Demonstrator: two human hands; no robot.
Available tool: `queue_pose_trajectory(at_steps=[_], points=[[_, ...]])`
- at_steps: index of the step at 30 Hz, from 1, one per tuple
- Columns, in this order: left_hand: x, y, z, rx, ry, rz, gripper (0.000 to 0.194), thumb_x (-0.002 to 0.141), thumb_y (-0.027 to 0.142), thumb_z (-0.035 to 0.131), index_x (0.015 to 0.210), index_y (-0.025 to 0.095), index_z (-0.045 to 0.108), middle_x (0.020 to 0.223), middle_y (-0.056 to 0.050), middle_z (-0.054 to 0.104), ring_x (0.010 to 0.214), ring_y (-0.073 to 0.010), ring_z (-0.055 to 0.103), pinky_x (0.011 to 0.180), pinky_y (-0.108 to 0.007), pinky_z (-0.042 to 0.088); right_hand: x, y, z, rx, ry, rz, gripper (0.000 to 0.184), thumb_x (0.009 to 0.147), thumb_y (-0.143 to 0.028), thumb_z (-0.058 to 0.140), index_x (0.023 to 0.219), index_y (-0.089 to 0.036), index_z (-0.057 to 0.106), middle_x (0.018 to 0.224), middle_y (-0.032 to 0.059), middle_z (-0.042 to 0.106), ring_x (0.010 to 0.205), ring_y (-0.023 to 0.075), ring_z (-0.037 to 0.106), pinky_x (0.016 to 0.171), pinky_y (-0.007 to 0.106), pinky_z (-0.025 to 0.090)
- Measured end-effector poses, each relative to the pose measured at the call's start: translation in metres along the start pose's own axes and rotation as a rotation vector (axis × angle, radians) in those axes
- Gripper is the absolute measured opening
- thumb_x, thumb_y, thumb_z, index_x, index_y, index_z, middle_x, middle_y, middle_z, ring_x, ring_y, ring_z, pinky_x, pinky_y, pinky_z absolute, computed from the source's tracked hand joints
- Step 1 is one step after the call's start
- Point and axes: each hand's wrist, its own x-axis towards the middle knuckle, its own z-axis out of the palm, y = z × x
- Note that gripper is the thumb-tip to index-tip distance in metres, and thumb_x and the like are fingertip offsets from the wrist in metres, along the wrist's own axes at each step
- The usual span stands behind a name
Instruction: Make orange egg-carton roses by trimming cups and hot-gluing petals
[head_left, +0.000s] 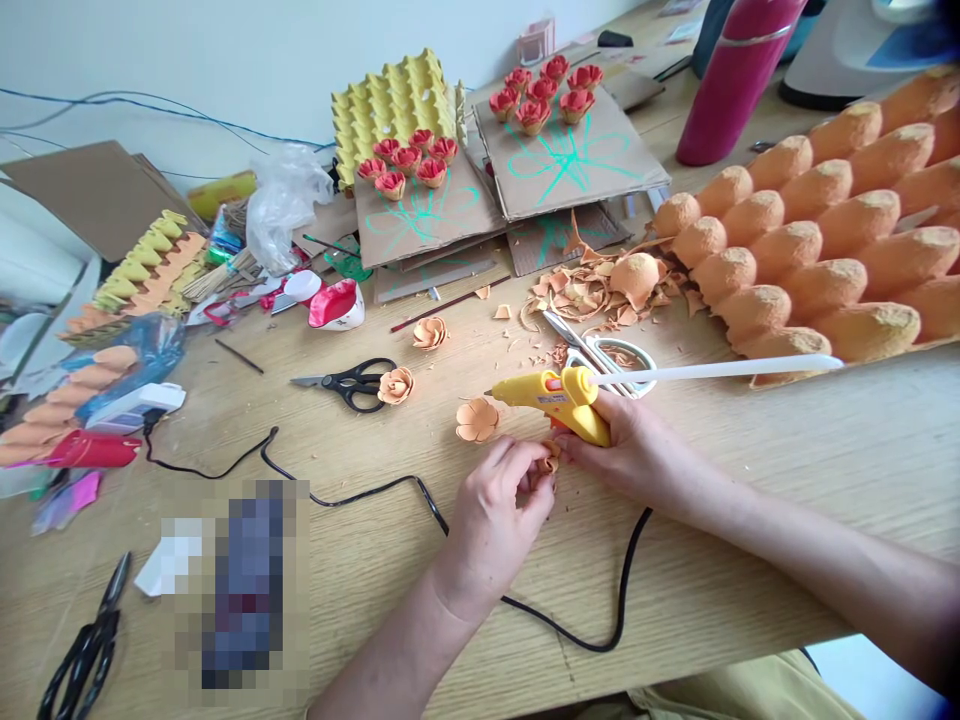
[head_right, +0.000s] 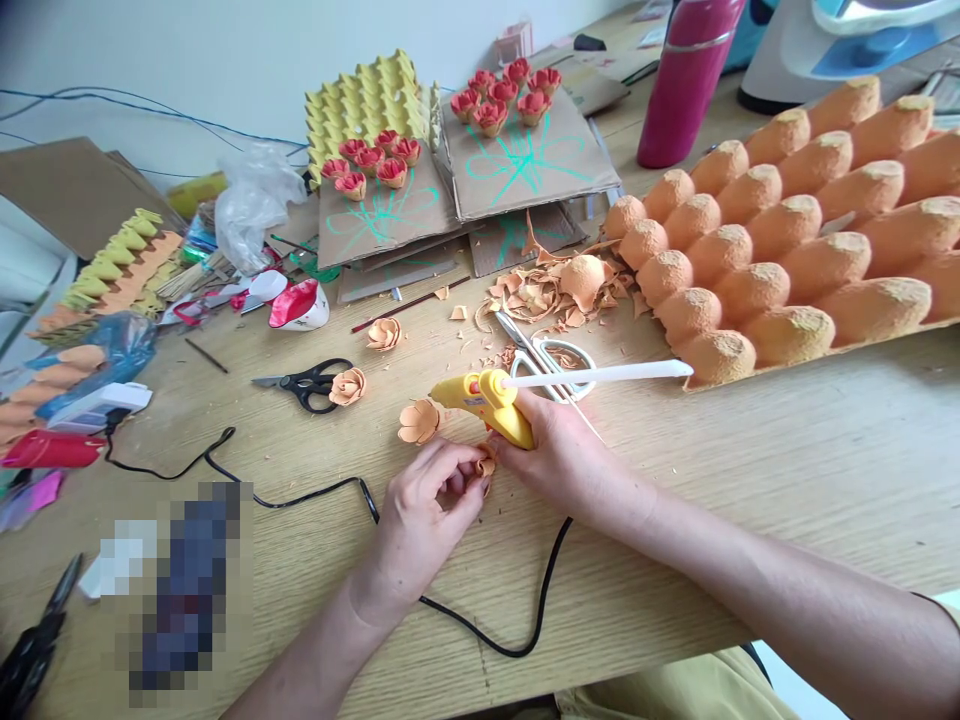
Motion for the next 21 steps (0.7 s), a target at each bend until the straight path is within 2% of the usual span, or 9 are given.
queue_pose_trajectory(at_steps=[15,18,21], points=[[0.0017,-0.0009,-0.0010,-0.025,0.003,-0.005,0.020,0.081,0.000,0.062,0.091,0.018,0.063,0.083,0.001,0.059,0.064,-0.0083,0.057,0.065,-0.020,0.049,0.0009,-0.0040,-0.0025,0.062,-0.031,0.032,0.010,0.087,-0.024,0.063,0.095,-0.021,0.061,0.083,-0.0005,0.065,0.073,0.0167,0.059,0.067,0.028,0.047],[0.0010,-0.0023,-0.0011,-0.044,0.062,0.036,0.023,0.080,0.001,0.062,0.095,0.018,0.065,0.083,0.001,0.059,0.063,-0.0083,0.055,0.064,-0.020,0.050,0.0011,-0.0053,-0.0022,0.193,-0.031,0.065,0.009,0.087,-0.027,0.063,0.094,-0.021,0.060,0.082,-0.0001,0.065,0.074,0.0172,0.060,0.069,0.030,0.049],[0.0010,-0.0019,-0.0029,-0.045,0.170,0.084,0.020,0.082,0.004,0.063,0.095,0.019,0.066,0.085,0.000,0.060,0.063,-0.0083,0.053,0.064,-0.021,0.051,0.0019,-0.0068,-0.0010,0.366,-0.051,0.138,0.014,0.086,-0.032,0.065,0.092,-0.021,0.059,0.080,0.0004,0.065,0.070,0.0160,0.059,0.066,0.030,0.050]])
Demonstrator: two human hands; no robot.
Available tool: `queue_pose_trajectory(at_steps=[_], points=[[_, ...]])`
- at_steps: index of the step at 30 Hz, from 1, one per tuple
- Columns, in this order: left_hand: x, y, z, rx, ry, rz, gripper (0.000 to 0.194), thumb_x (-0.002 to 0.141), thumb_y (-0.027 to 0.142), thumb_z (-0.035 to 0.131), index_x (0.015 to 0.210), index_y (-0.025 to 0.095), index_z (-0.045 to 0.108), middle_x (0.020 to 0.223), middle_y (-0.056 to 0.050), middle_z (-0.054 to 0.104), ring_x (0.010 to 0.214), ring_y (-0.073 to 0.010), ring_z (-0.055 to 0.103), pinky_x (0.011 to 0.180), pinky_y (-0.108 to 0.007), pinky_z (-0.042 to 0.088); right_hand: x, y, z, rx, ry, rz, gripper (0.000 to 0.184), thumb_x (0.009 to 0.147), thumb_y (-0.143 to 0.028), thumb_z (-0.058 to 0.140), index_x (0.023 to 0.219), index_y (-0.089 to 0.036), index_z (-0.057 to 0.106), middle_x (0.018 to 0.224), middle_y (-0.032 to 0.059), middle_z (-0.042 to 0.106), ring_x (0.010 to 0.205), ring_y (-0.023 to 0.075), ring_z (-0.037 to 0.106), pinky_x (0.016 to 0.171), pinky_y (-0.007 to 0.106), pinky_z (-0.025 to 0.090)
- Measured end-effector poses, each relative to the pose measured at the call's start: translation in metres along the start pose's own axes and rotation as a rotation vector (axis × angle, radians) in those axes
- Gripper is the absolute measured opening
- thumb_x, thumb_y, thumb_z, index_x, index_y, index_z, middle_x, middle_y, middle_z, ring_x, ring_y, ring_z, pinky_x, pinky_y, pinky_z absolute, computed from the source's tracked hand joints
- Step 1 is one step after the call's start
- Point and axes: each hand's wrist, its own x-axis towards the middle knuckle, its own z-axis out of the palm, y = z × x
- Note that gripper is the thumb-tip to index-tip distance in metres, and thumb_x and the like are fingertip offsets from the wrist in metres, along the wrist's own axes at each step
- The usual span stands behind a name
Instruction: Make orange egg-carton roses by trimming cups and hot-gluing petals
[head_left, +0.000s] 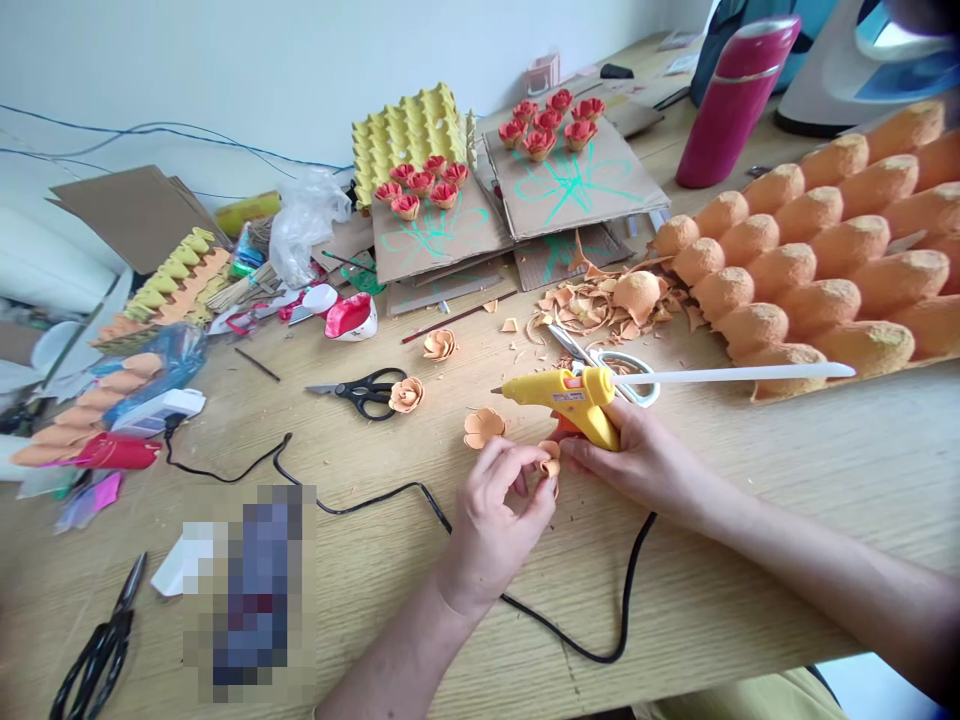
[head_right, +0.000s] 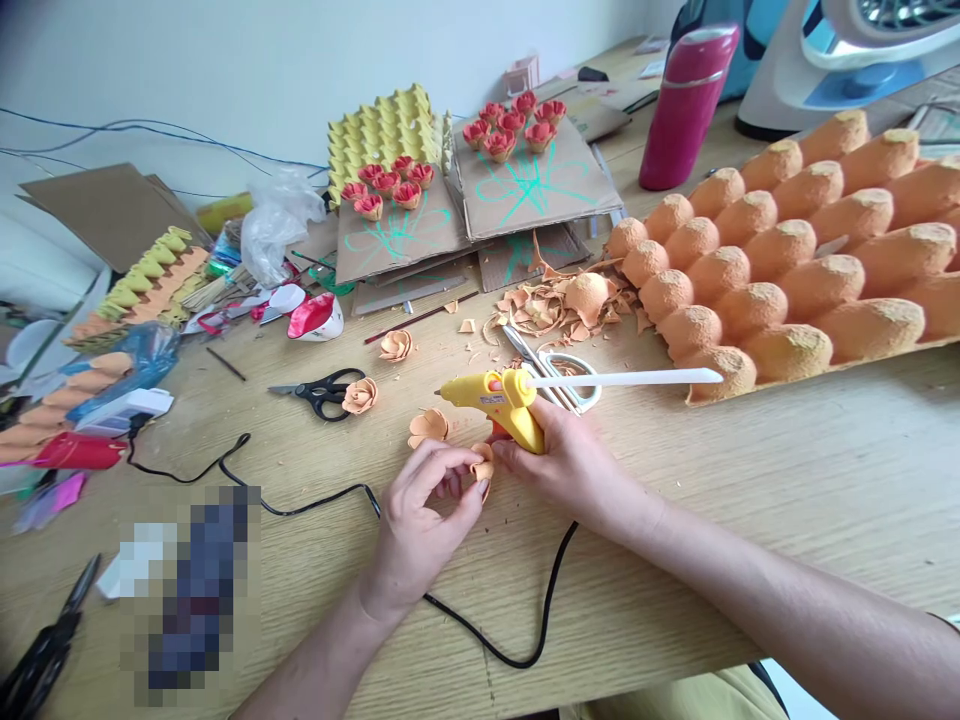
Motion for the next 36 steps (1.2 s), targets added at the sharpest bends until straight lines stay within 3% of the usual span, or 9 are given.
queue_pose_trajectory(at_steps=[6,13,25,36], points=[[0.002,0.004,-0.005,0.022,0.138,0.066,0.017,0.083,0.007,0.067,0.095,0.018,0.066,0.087,-0.001,0.063,0.064,-0.0083,0.053,0.067,-0.022,0.052,-0.002,-0.006,0.007,0.273,-0.039,0.191,0.037,0.075,-0.044,0.078,0.093,-0.018,0.058,0.084,0.0009,0.068,0.058,0.0098,0.055,0.057,0.027,0.048],[0.002,0.009,-0.006,0.017,0.161,0.094,0.016,0.084,0.008,0.067,0.096,0.019,0.066,0.087,-0.001,0.065,0.066,-0.0097,0.054,0.067,-0.023,0.053,-0.006,-0.019,0.013,0.401,-0.095,0.276,0.049,0.060,-0.040,0.091,0.090,-0.018,0.060,0.083,-0.0020,0.065,0.059,0.0078,0.052,0.056,0.024,0.045],[0.000,0.007,-0.010,0.059,0.135,0.120,0.022,0.087,0.010,0.067,0.106,0.020,0.067,0.092,-0.003,0.066,0.067,-0.0105,0.056,0.070,-0.024,0.053,-0.006,-0.025,0.012,0.350,-0.095,0.239,0.053,0.063,-0.054,0.087,0.091,-0.018,0.060,0.078,-0.0019,0.061,0.058,0.0080,0.049,0.056,0.024,0.044],[0.001,0.008,-0.011,0.041,0.158,0.102,0.017,0.086,0.012,0.069,0.100,0.021,0.066,0.089,-0.002,0.066,0.065,-0.0103,0.055,0.070,-0.026,0.053,-0.007,-0.025,0.012,0.340,-0.118,0.210,0.049,0.069,-0.055,0.083,0.092,-0.018,0.059,0.077,-0.0016,0.061,0.058,0.0090,0.052,0.055,0.025,0.046]])
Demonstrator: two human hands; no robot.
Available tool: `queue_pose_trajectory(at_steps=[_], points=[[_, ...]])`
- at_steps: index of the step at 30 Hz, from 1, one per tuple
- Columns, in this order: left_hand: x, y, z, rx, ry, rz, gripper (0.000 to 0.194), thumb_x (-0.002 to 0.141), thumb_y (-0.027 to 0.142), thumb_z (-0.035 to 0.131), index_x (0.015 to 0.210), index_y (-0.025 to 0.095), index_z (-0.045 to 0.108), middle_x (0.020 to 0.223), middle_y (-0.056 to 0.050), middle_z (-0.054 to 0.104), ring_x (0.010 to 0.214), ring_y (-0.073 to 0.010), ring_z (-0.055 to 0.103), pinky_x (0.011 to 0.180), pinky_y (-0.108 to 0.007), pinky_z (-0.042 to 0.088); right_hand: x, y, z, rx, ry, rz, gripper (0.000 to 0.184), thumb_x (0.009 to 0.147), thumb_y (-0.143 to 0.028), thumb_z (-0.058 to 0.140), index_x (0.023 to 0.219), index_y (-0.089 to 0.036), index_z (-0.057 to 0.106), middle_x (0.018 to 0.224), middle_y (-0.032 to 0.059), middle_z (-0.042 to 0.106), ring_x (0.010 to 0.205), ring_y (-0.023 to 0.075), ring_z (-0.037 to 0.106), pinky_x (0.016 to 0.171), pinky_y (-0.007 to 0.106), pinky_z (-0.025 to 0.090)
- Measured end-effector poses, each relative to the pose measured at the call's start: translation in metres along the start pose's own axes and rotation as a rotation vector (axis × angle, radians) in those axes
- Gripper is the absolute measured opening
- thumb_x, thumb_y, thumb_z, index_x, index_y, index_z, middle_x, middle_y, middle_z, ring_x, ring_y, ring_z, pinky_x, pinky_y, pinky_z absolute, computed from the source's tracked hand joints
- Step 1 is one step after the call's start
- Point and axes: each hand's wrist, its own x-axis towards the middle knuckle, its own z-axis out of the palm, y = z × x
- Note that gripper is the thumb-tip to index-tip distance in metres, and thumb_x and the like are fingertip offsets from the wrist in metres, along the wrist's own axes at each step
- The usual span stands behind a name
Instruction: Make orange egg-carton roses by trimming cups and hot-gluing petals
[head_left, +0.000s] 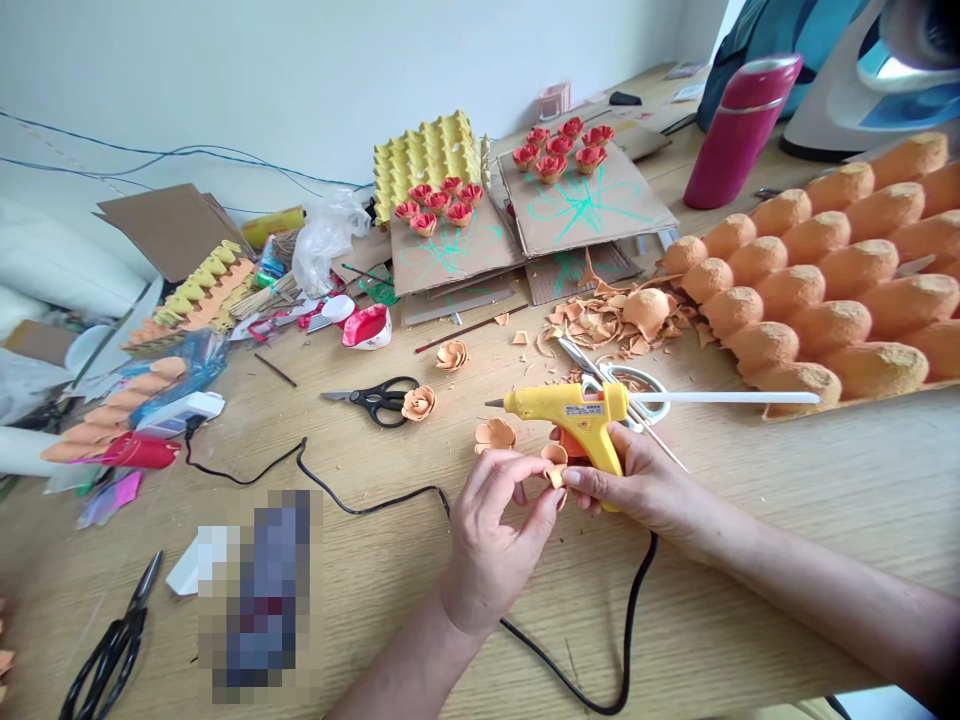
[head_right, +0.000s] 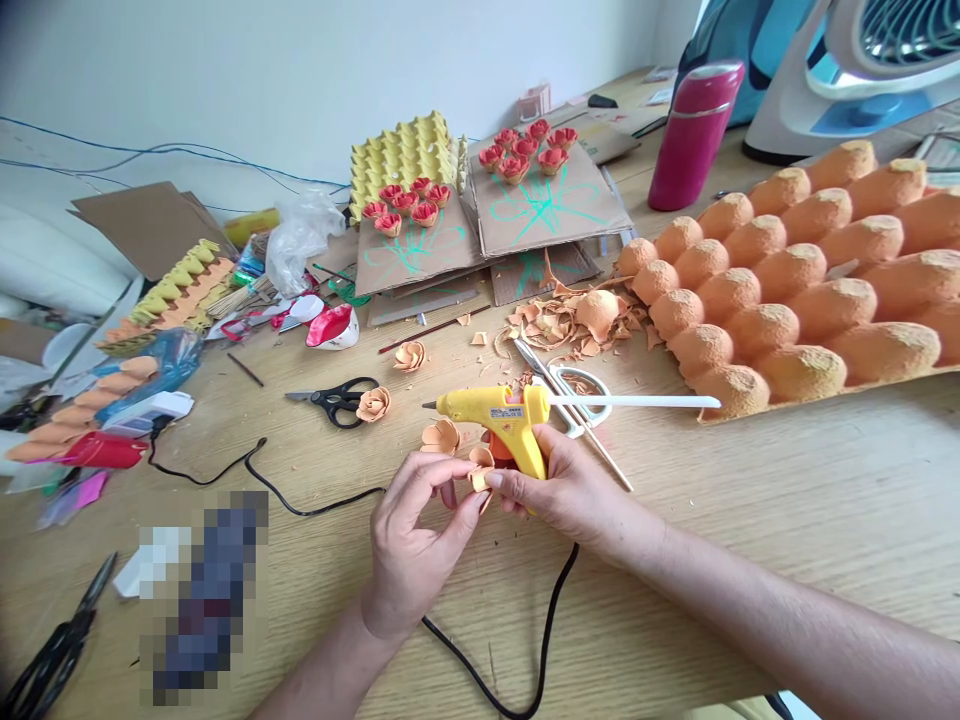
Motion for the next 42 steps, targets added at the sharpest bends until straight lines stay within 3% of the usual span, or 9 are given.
queue_pose_trajectory(at_steps=[6,16,23,27,33,42], points=[[0.0007,0.0013,-0.0001,0.028,-0.009,0.025,0.018,0.086,0.010,0.066,0.100,0.020,0.065,0.089,-0.002,0.066,0.066,-0.0104,0.055,0.069,-0.025,0.053,0.0005,0.0061,-0.0028,0.049,-0.043,-0.003,0.046,0.072,-0.050,0.083,0.096,-0.019,0.060,0.080,-0.0001,0.064,0.066,0.0125,0.061,0.057,0.025,0.051],[-0.0009,0.0023,-0.0020,0.143,-0.054,0.078,0.016,0.087,0.012,0.066,0.101,0.020,0.065,0.090,-0.004,0.067,0.074,-0.0144,0.062,0.074,-0.028,0.054,-0.0012,0.0048,-0.0035,0.060,-0.040,-0.002,0.046,0.071,-0.049,0.084,0.095,-0.018,0.059,0.082,0.0000,0.065,0.065,0.0114,0.062,0.062,0.026,0.054],[0.0002,0.0011,-0.0016,-0.067,-0.079,-0.054,0.020,0.091,0.011,0.058,0.107,0.021,0.064,0.083,-0.002,0.058,0.067,-0.0114,0.054,0.064,-0.023,0.052,-0.0005,0.0040,-0.0059,0.102,-0.051,0.019,0.041,0.078,-0.048,0.079,0.100,-0.019,0.060,0.081,-0.0004,0.065,0.064,0.0116,0.061,0.059,0.026,0.053],[0.0000,-0.0006,-0.0028,-0.127,-0.045,-0.013,0.027,0.092,0.008,0.056,0.113,0.021,0.066,0.085,-0.003,0.060,0.072,-0.0115,0.058,0.063,-0.021,0.053,-0.0005,0.0046,-0.0073,0.117,-0.068,0.038,0.037,0.080,-0.048,0.077,0.097,-0.020,0.060,0.073,-0.0014,0.064,0.061,0.0114,0.059,0.054,0.024,0.049],[0.0038,0.0026,-0.0056,-0.156,0.062,-0.020,0.019,0.088,0.004,0.062,0.095,0.019,0.070,0.083,-0.001,0.066,0.072,-0.0093,0.060,0.066,-0.020,0.051,-0.0024,0.0045,-0.0060,0.127,-0.117,0.019,0.037,0.080,-0.048,0.077,0.094,-0.020,0.058,0.072,-0.0023,0.062,0.057,0.0101,0.056,0.050,0.022,0.047],[-0.0013,0.0014,-0.0043,-0.162,0.029,-0.013,0.024,0.088,0.002,0.063,0.101,0.021,0.070,0.087,-0.001,0.066,0.073,-0.0091,0.060,0.068,-0.020,0.052,-0.0024,0.0039,-0.0067,0.084,-0.080,-0.006,0.041,0.080,-0.048,0.078,0.100,-0.018,0.059,0.075,-0.0013,0.061,0.059,0.0101,0.056,0.050,0.023,0.050]])
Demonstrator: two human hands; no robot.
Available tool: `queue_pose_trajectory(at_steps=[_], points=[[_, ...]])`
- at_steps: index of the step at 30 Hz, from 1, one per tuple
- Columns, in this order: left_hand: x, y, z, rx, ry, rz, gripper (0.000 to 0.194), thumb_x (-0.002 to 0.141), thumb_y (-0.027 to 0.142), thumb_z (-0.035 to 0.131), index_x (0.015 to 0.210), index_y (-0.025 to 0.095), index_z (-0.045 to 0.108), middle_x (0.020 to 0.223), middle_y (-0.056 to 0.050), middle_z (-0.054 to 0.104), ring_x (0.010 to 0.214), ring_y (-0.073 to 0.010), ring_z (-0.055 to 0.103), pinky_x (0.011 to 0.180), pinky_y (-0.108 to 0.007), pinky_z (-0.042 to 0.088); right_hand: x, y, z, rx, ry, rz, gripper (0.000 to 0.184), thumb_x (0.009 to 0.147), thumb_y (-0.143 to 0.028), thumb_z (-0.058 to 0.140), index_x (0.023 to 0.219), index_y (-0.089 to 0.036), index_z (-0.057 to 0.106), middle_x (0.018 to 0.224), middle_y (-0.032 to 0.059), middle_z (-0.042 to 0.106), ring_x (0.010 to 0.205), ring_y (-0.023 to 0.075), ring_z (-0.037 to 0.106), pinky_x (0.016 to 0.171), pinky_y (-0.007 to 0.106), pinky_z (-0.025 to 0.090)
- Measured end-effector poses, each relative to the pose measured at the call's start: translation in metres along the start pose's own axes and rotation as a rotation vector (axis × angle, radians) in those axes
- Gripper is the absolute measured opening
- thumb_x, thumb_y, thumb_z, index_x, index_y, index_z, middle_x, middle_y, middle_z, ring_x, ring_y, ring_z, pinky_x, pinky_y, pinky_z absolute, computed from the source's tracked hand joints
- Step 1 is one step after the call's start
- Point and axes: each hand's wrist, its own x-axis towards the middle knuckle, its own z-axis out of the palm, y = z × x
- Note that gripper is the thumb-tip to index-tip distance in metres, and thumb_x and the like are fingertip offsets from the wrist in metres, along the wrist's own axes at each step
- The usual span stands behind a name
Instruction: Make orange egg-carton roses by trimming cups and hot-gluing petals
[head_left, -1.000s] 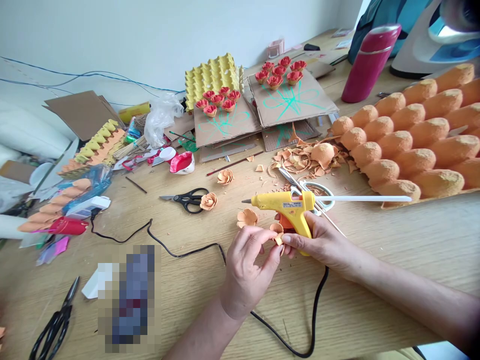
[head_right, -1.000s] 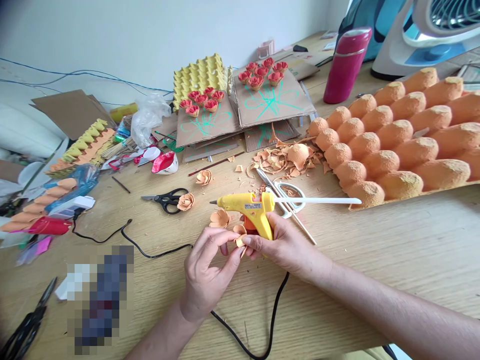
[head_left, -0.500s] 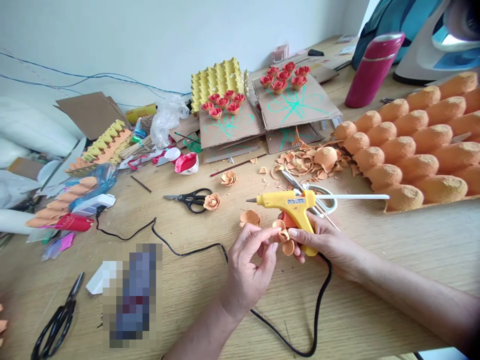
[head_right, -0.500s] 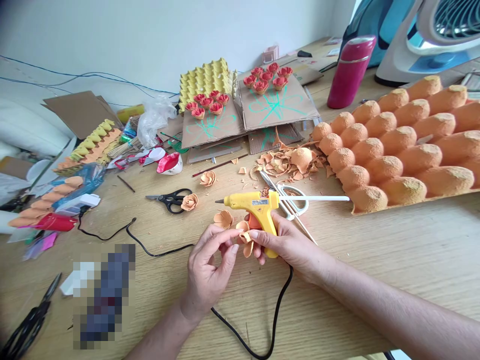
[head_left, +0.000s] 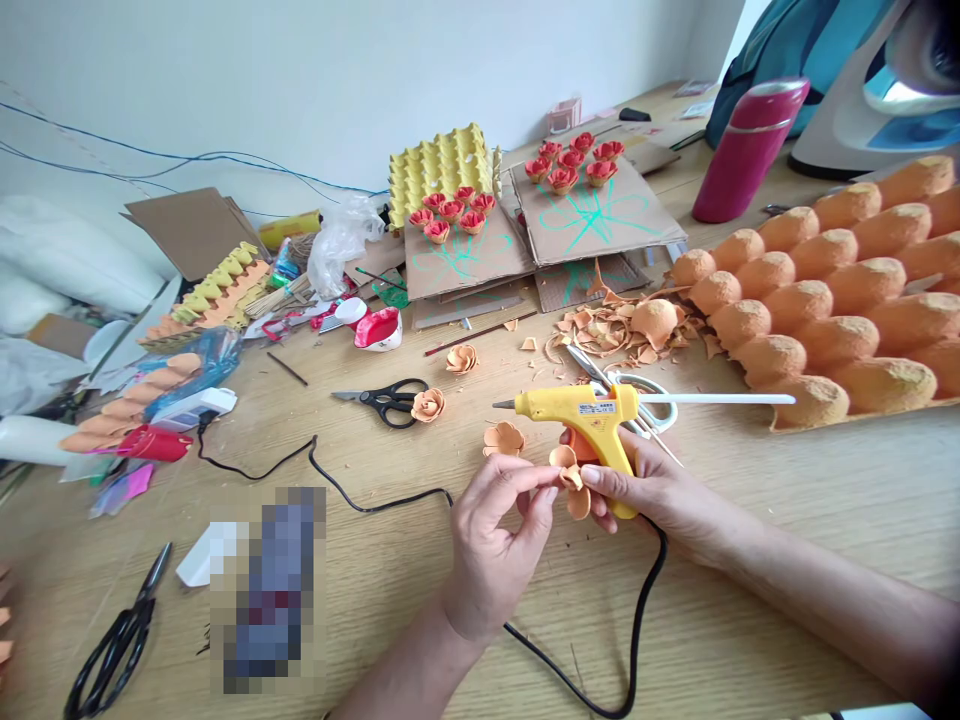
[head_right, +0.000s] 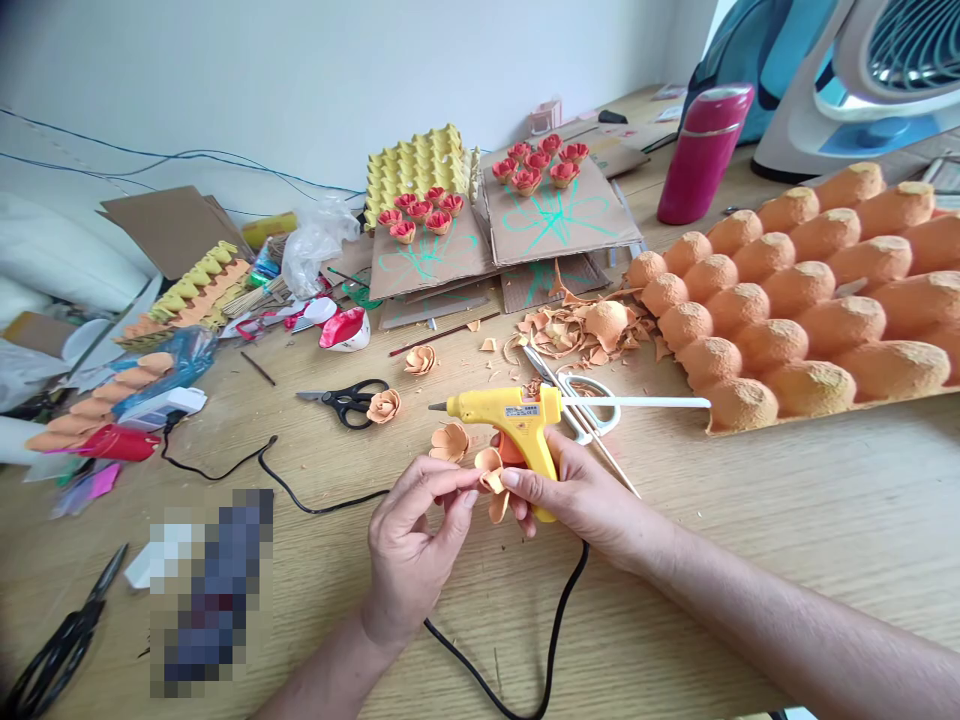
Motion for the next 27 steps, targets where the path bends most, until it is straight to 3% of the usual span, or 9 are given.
queue_pose_trajectory(at_steps=[5,10,18,27], points=[[-0.0022,0.0008,0.0007,0.051,-0.029,0.013,0.031,0.089,0.002,0.058,0.112,0.020,0.068,0.094,-0.004,0.067,0.078,-0.0113,0.063,0.069,-0.021,0.054,0.0002,0.0005,-0.0003,0.029,0.033,-0.062,0.041,0.080,-0.045,0.079,0.104,-0.020,0.058,0.091,0.0022,0.064,0.069,0.0121,0.062,0.057,0.024,0.055],[0.0004,0.0008,0.0002,0.124,0.009,0.043,0.023,0.088,0.003,0.058,0.103,0.019,0.063,0.089,-0.002,0.065,0.070,-0.0103,0.058,0.069,-0.022,0.051,0.0000,0.0022,-0.0010,0.044,0.028,-0.096,0.038,0.083,-0.041,0.078,0.108,-0.021,0.058,0.097,0.0032,0.064,0.071,0.0118,0.062,0.059,0.025,0.056],[-0.0017,-0.0067,0.0000,0.011,0.030,-0.194,0.011,0.088,0.015,0.064,0.090,0.020,0.054,0.079,0.002,0.053,0.067,-0.0103,0.051,0.068,-0.024,0.046,0.0001,0.0005,-0.0013,0.093,0.015,-0.098,0.034,0.084,-0.039,0.078,0.106,-0.021,0.059,0.099,0.0029,0.065,0.069,0.0103,0.062,0.058,0.023,0.056],[0.0000,-0.0070,-0.0004,-0.048,0.059,-0.256,0.013,0.088,0.017,0.066,0.084,0.019,0.054,0.078,0.003,0.054,0.064,-0.0088,0.048,0.065,-0.022,0.043,0.0018,-0.0066,-0.0018,0.193,0.064,-0.077,0.035,0.080,-0.038,0.082,0.102,-0.020,0.062,0.093,0.0023,0.067,0.065,0.0084,0.060,0.055,0.020,0.052]])
